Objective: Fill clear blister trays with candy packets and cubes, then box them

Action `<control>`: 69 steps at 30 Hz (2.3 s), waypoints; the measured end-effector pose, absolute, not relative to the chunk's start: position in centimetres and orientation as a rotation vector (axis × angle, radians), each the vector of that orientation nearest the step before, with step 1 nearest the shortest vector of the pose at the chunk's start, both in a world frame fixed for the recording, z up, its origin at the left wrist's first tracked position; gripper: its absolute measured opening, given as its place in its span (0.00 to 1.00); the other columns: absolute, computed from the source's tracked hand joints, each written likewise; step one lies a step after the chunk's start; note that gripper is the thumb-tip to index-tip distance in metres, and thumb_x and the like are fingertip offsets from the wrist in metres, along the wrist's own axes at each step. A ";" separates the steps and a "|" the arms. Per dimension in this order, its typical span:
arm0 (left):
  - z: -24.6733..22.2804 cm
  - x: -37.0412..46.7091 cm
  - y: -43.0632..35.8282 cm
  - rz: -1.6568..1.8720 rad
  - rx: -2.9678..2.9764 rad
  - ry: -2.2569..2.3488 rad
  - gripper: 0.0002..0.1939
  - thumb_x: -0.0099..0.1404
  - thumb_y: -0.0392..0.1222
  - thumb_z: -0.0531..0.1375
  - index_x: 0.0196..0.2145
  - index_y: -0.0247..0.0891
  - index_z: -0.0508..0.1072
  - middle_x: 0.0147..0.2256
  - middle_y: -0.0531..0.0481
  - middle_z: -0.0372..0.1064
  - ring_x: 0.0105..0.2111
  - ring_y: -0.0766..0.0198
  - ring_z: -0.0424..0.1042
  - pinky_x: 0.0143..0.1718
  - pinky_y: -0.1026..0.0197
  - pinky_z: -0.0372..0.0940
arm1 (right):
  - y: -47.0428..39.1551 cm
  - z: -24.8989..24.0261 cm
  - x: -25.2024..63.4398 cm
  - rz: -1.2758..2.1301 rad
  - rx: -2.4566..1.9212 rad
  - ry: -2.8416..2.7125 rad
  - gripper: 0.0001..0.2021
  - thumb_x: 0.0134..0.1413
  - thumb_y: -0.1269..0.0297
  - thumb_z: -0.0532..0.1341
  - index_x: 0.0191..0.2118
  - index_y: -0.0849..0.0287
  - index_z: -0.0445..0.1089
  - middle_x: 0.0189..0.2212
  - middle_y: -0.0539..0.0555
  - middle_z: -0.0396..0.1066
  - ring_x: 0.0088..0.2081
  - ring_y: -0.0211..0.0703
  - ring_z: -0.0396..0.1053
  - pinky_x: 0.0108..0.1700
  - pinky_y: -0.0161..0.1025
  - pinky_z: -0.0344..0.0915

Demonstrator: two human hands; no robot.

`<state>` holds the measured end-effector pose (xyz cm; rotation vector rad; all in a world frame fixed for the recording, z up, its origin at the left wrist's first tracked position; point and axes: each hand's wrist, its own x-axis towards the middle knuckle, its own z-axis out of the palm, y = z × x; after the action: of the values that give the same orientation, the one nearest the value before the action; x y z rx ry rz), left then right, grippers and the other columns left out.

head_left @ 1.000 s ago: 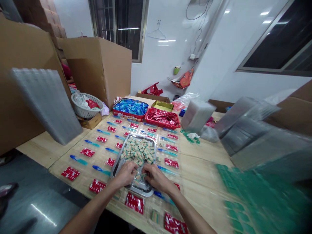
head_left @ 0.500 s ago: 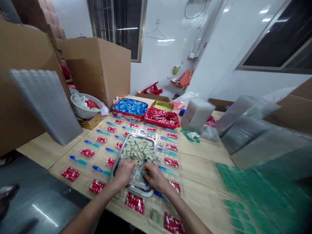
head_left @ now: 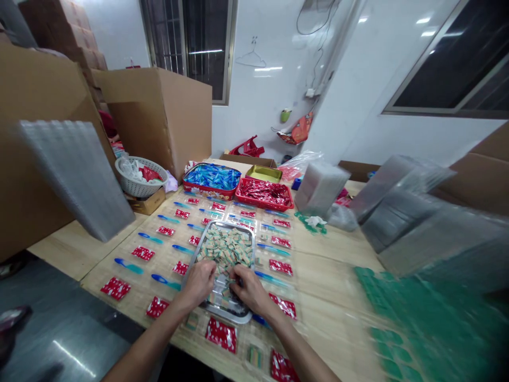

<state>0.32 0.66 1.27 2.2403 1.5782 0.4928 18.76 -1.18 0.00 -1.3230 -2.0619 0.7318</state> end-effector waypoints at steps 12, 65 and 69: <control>0.7 2.3 0.9 0.494 2.106 1.383 0.13 0.45 0.23 0.55 0.28 0.36 0.70 0.22 0.56 0.65 0.24 0.67 0.65 0.26 0.67 0.54 | -1.1 -0.7 18.3 0.663 -1.317 -2.076 0.11 0.40 0.80 0.54 0.30 0.57 0.62 0.30 0.50 0.67 0.37 0.43 0.63 0.42 0.38 0.56; -0.7 2.3 0.3 0.579 2.142 1.313 0.20 0.47 0.24 0.54 0.39 0.38 0.68 0.30 0.53 0.70 0.31 0.64 0.68 0.31 0.66 0.57 | -1.9 -1.5 17.5 0.692 -1.327 -1.883 0.09 0.41 0.78 0.52 0.30 0.59 0.63 0.24 0.49 0.65 0.28 0.39 0.63 0.31 0.33 0.56; -0.6 2.2 0.3 0.569 2.153 1.321 0.23 0.47 0.23 0.53 0.42 0.38 0.68 0.32 0.51 0.71 0.31 0.63 0.69 0.32 0.65 0.59 | -1.8 -1.5 17.5 0.646 -1.333 -1.875 0.11 0.39 0.79 0.52 0.30 0.59 0.64 0.26 0.50 0.65 0.30 0.40 0.63 0.33 0.34 0.57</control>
<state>2.18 0.35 -0.63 2.1525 1.3206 0.5693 17.49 -1.75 -1.52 -1.3330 -1.8747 0.6459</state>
